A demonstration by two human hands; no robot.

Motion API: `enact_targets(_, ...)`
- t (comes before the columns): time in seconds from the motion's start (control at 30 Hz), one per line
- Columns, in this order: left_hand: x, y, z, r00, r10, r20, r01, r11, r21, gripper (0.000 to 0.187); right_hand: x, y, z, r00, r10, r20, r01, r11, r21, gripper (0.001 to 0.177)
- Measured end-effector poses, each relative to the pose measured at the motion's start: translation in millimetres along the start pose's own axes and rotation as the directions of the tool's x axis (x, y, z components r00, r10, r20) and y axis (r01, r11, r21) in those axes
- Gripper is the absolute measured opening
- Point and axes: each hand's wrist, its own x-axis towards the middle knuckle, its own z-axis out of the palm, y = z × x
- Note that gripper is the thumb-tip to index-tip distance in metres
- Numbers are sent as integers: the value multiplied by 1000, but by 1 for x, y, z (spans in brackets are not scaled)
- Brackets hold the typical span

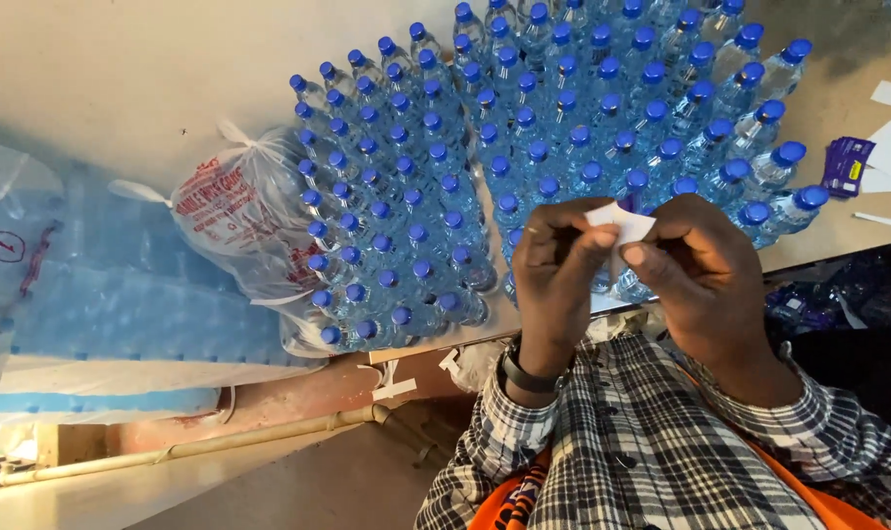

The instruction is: Manually peeling adhesive labels and applying them to plastic water bottles.

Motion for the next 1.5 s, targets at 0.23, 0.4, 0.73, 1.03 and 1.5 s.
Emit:
enact_targets(0.23, -11, -14, -26, 962, 272, 18, -219, 732, 646, 26, -1, 19, -41, 953, -1, -303, 67, 976, 207, 22)
enact_targets(0.4, -66, -94, -49, 869, -385, 309, -36, 575, 817, 18, -15, 65, -79, 739, 244, -628, -126, 966, 226, 18)
enact_targets(0.73, 14, 40, 38, 899, 29, 437, -282, 801, 528, 62, -15, 12, -100, 975, 155, -161, -169, 982, -79, 20)
enact_targets(1.03, 2, -66, -36, 962, -214, 168, 138, 915, 378, 14, -74, 121, -122, 982, 138, -127, -6, 698, 716, 52)
enact_targets(1.5, 91, -129, -67, 916, -376, -141, 315, 890, -328, 8, -17, 204, -218, 866, 413, -282, 161, 304, 939, 63)
